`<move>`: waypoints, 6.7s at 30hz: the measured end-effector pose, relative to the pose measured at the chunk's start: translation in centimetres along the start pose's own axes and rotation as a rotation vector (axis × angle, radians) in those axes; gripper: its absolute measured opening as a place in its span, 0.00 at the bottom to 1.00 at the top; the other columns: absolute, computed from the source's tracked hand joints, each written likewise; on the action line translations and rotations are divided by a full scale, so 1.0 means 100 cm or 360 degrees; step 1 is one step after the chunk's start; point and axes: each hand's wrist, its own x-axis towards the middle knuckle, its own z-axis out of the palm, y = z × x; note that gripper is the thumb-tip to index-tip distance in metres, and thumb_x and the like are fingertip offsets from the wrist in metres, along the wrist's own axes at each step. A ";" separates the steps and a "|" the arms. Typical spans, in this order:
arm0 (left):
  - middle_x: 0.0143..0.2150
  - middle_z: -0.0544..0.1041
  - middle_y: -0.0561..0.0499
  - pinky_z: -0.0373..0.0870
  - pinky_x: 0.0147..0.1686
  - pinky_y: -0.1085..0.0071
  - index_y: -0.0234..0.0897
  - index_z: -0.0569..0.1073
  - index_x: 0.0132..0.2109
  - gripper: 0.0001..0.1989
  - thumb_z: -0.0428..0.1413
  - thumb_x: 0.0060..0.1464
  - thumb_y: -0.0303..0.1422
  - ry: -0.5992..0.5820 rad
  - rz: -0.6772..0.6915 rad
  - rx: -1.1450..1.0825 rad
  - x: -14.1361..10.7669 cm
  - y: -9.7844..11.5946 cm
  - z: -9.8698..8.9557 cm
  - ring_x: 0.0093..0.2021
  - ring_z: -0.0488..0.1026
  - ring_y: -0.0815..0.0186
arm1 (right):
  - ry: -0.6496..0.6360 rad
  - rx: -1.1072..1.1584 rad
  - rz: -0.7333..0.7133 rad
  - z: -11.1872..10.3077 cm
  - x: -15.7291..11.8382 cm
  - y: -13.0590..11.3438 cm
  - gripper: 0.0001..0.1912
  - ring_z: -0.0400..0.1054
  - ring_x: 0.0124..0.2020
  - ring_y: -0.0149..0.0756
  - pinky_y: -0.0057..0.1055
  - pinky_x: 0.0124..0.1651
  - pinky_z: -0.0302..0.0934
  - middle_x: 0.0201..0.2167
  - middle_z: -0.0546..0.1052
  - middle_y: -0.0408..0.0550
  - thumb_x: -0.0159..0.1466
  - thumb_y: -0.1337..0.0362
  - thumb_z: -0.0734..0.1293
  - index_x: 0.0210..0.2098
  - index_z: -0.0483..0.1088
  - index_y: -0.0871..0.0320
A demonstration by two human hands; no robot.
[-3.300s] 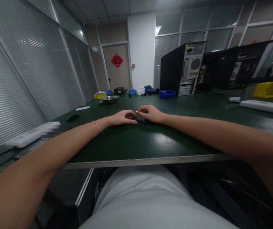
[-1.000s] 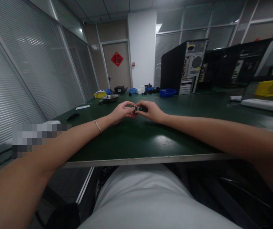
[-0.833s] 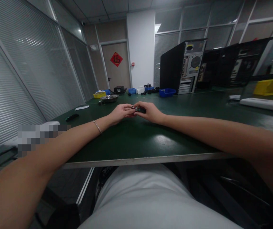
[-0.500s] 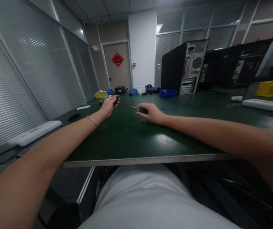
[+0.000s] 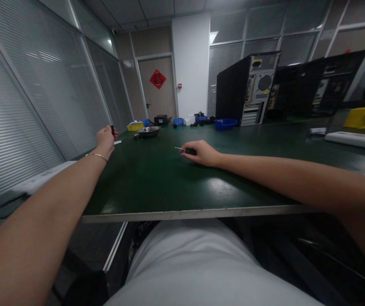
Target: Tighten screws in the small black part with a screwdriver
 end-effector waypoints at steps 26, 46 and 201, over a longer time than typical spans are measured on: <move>0.25 0.71 0.52 0.63 0.24 0.74 0.34 0.67 0.37 0.11 0.57 0.48 0.34 -0.1388 0.0023 0.0172 -0.094 0.003 0.081 0.23 0.67 0.71 | -0.0031 -0.0018 0.0551 0.002 -0.002 0.048 0.15 0.66 0.37 0.36 0.30 0.40 0.58 0.40 0.73 0.48 0.60 0.61 0.60 0.45 0.68 0.57; 0.39 0.76 0.46 0.66 0.40 0.65 0.33 0.73 0.42 0.20 0.56 0.45 0.42 -0.1718 0.0513 0.0302 -0.134 0.017 0.091 0.37 0.71 0.63 | -0.0193 -0.0175 0.0038 -0.004 -0.004 0.023 0.19 0.65 0.37 0.36 0.29 0.39 0.57 0.39 0.72 0.49 0.60 0.65 0.62 0.52 0.65 0.53; 0.37 0.75 0.46 0.63 0.34 0.71 0.33 0.74 0.44 0.18 0.62 0.43 0.33 -0.1958 -0.0376 -0.0265 -0.137 0.030 0.086 0.32 0.68 0.71 | -0.0167 0.0085 0.0123 -0.005 -0.003 0.016 0.15 0.67 0.36 0.36 0.29 0.40 0.58 0.38 0.75 0.47 0.60 0.62 0.62 0.46 0.69 0.58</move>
